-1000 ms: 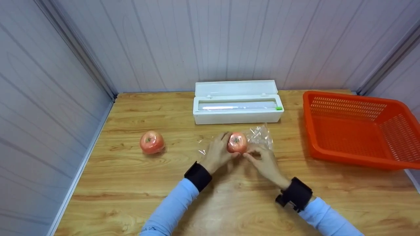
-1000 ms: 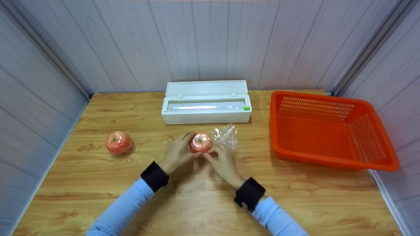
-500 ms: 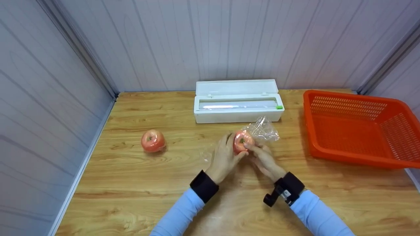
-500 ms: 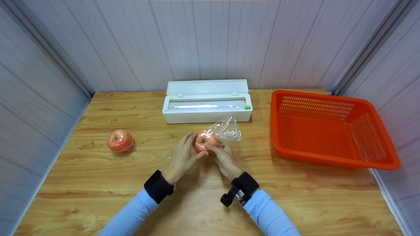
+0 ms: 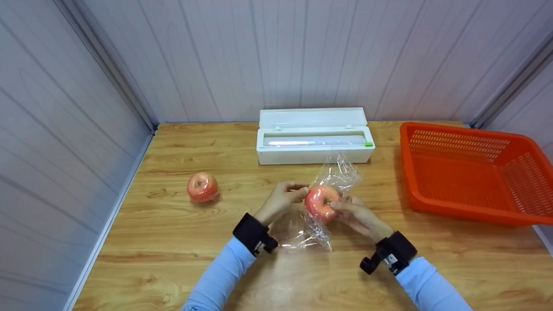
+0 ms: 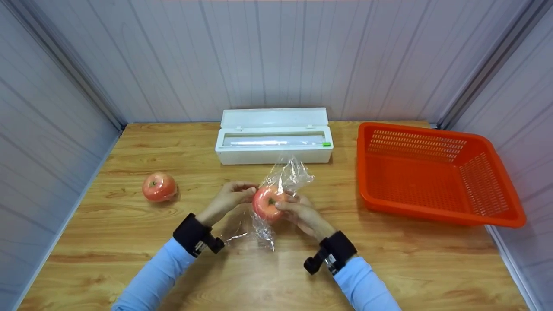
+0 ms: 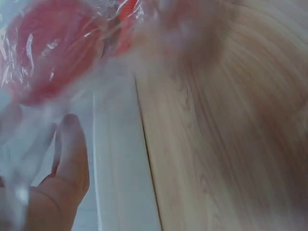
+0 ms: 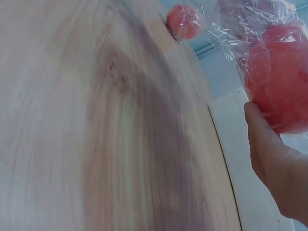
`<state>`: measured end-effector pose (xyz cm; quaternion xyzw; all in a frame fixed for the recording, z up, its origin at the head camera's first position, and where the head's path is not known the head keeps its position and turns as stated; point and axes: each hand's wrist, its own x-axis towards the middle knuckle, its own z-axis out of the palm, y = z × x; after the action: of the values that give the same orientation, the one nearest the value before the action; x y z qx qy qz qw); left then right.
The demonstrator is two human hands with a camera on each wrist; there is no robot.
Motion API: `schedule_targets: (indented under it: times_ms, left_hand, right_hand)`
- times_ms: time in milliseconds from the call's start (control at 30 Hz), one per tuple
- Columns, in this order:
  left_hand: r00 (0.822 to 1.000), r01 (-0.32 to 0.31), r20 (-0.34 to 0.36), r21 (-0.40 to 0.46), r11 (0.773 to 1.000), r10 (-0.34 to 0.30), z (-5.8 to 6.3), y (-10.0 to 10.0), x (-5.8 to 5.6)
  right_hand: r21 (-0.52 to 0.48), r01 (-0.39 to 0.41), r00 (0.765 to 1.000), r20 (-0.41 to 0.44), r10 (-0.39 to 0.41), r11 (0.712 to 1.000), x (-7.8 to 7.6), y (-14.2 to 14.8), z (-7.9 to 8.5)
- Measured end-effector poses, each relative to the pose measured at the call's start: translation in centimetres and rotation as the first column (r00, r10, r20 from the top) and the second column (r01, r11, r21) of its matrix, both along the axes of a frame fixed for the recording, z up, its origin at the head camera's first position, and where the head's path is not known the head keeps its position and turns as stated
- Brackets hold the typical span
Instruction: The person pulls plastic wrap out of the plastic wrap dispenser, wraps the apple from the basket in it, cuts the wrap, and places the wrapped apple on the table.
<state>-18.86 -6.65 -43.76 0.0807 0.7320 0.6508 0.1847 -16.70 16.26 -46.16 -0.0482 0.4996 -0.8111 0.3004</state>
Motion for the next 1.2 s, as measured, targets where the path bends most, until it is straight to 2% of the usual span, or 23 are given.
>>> schedule_targets:
  times_ms: [133,300,400,533,667,800,900,967,1033,1133,1200]
  left_hand:
    - [0.999,-0.048,0.0,0.026,0.999,0.048,-0.3,0.5,0.1]
    - [0.997,-0.08,-0.026,-0.029,0.996,0.079,-0.5,1.0,-0.2]
    - [0.992,-0.121,-0.047,-0.057,0.991,0.119,-0.6,1.1,-0.4]
    - [0.984,-0.162,-0.091,-0.096,0.982,0.153,-0.8,1.3,-0.3]
    - [0.975,-0.161,-0.178,-0.176,0.971,0.129,-0.7,1.6,0.0]
    - [0.962,-0.143,-0.262,-0.235,0.961,0.079,-0.6,1.6,0.0]
    - [0.963,-0.114,-0.267,-0.241,0.964,0.047,-0.4,1.6,-0.5]
    - [0.978,-0.056,-0.208,-0.215,0.975,0.01,-0.2,1.6,-1.0]
    - [0.992,0.031,-0.116,-0.183,0.983,-0.052,-0.1,1.6,-1.4]
    - [0.989,0.148,0.001,-0.127,0.981,-0.149,-0.1,1.5,-1.6]
    - [0.983,0.183,0.012,-0.118,0.976,-0.183,-0.1,1.4,-1.5]
  right_hand:
    - [0.031,0.001,1.0,0.006,-0.002,1.0,0.1,0.0,-0.1]
    - [0.076,0.018,1.0,0.02,-0.02,0.997,0.2,0.2,-0.2]
    - [0.102,0.033,0.999,0.019,-0.036,0.994,0.2,0.2,-0.2]
    - [0.168,0.095,0.995,0.017,-0.099,0.981,0.2,-0.1,-0.2]
    - [0.202,0.137,0.99,0.006,-0.141,0.97,0.0,-0.6,-0.3]
    - [0.193,0.174,0.982,0.033,-0.184,0.966,0.0,-0.6,-0.5]
    - [0.176,0.19,0.977,0.064,-0.204,0.966,-0.1,-0.6,-0.7]
    - [0.17,0.18,0.979,0.061,-0.193,0.969,-0.1,-0.8,-0.7]
    - [0.174,0.171,0.982,0.048,-0.181,0.97,-0.1,-1.1,-0.7]
    - [0.194,0.164,0.984,0.034,-0.174,0.967,0.0,-1.4,-0.8]
    - [0.207,0.172,0.983,0.032,-0.182,0.963,0.1,-1.5,-0.9]
